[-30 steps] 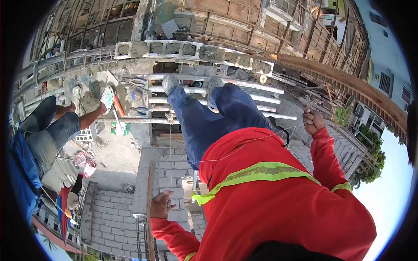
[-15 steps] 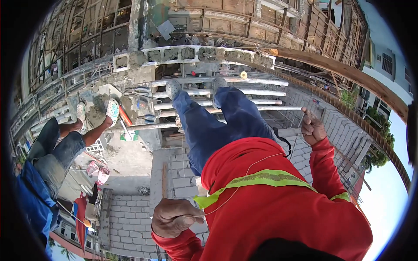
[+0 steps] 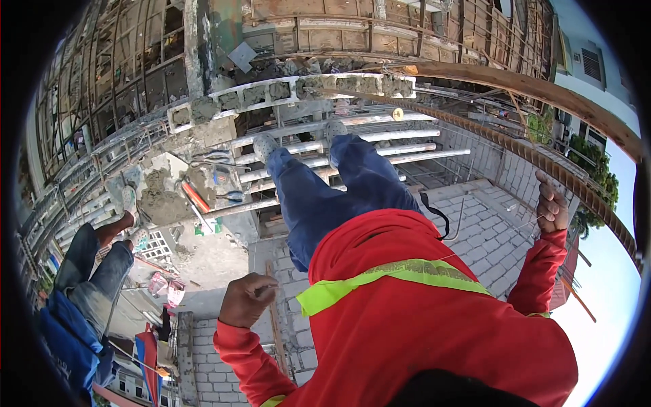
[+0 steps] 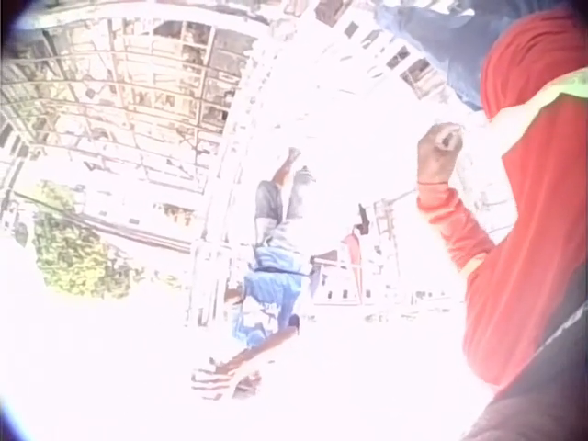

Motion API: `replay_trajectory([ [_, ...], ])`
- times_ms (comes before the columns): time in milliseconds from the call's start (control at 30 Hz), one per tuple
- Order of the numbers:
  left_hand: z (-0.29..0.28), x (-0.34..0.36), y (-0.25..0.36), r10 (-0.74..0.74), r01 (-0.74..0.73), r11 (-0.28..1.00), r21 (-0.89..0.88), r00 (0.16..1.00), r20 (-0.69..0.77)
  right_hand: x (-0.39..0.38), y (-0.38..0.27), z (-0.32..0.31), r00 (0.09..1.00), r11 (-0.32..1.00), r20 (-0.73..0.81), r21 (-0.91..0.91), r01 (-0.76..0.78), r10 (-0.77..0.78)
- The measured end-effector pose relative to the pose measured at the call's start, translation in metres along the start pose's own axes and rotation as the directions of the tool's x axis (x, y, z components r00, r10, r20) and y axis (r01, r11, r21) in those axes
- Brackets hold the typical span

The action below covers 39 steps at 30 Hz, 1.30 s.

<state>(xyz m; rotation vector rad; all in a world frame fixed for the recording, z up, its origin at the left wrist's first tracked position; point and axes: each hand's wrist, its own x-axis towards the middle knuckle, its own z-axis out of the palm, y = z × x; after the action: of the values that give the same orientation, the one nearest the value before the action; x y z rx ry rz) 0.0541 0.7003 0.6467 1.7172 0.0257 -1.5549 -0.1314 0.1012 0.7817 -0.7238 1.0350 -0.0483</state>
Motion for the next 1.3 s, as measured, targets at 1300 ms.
replay_trajectory([
  [1300,-0.158,0.14,-0.077,0.409,-0.553,0.768,-0.322,0.811,-0.418,-0.261,-0.335,-0.202,0.466,0.594,-0.373,-0.575,0.563,-0.802],
])
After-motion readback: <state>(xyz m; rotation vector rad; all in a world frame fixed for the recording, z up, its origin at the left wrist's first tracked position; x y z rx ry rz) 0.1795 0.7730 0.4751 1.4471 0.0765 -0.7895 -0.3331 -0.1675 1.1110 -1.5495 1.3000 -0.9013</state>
